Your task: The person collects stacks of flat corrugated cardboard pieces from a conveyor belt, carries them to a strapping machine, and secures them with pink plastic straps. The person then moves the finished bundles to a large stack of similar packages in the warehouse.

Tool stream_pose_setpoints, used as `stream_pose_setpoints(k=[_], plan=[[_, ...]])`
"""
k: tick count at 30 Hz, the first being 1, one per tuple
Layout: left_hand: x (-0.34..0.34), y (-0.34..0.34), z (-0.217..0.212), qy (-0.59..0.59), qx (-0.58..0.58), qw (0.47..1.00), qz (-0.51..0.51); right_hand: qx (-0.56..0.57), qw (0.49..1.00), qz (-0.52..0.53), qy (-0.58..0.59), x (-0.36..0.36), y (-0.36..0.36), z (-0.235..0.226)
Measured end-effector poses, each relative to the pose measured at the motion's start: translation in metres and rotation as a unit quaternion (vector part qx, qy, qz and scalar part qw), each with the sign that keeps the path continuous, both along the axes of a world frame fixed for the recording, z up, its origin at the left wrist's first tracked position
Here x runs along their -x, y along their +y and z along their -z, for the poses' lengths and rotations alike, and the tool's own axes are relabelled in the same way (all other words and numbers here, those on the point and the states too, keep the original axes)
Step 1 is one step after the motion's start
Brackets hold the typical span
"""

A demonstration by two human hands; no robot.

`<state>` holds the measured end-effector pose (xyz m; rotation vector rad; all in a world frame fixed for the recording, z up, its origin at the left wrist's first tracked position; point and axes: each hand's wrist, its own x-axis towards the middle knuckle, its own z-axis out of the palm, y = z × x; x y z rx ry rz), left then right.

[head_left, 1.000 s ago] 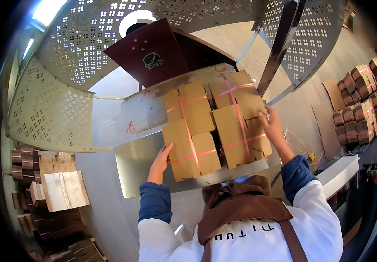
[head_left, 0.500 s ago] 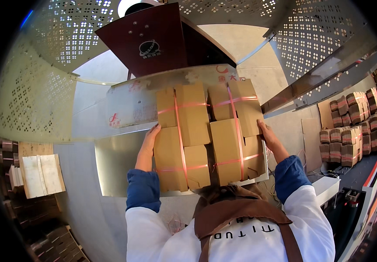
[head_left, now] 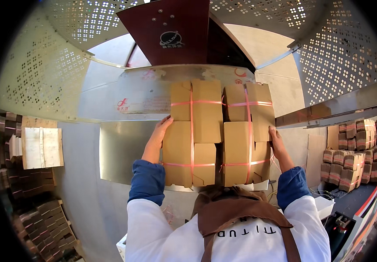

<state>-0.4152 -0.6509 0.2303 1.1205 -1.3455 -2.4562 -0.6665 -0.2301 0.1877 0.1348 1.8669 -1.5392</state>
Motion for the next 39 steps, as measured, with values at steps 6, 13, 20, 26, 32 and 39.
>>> stream_pose_setpoints(k=[6,13,20,26,32,39], plan=[[-0.003,-0.005,0.011,-0.006,0.012,1.000,0.008,-0.005,0.999,-0.032,0.012,0.004,0.000,-0.001],[-0.001,-0.001,0.009,-0.003,0.011,1.000,0.016,-0.005,1.000,-0.017,0.018,0.003,0.000,0.001],[0.005,-0.005,0.012,-0.019,0.012,1.000,0.016,-0.024,0.998,-0.021,0.051,0.001,-0.005,-0.003],[0.005,-0.006,0.008,-0.035,0.033,0.999,0.019,-0.027,0.998,-0.016,0.048,-0.003,-0.009,-0.010],[0.006,-0.008,0.019,-0.026,0.034,0.999,0.019,-0.016,0.998,-0.013,0.060,0.000,-0.007,-0.007],[0.006,-0.004,0.014,-0.050,0.053,0.997,0.010,-0.036,0.997,-0.033,0.053,0.002,-0.007,-0.007]])
